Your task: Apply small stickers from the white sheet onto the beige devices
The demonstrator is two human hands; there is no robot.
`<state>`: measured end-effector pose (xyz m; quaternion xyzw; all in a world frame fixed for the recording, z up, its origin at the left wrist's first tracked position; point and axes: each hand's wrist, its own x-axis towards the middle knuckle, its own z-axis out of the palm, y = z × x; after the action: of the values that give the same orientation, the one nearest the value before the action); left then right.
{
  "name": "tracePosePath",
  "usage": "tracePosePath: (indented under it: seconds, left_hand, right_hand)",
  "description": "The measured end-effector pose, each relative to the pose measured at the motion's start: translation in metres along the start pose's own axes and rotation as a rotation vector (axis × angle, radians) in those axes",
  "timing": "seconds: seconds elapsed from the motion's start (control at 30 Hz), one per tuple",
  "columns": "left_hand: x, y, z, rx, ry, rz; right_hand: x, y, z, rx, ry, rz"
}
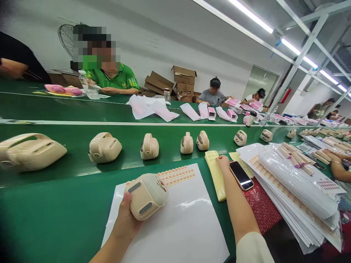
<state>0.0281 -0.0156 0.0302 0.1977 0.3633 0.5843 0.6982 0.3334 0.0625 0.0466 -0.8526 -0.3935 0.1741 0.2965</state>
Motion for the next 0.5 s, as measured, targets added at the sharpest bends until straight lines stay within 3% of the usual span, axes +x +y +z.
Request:
tracePosePath:
  seconds: [0.27, 0.5]
  left_hand:
    - [0.005, -0.004, -0.007, 0.102, -0.038, 0.004]
    - [0.006, -0.004, -0.002, 0.101, 0.004, 0.042]
  right_hand:
    - [0.016, 0.003, -0.003, 0.030, -0.045, 0.121]
    - [0.018, 0.003, -0.002, 0.036, -0.035, 0.113]
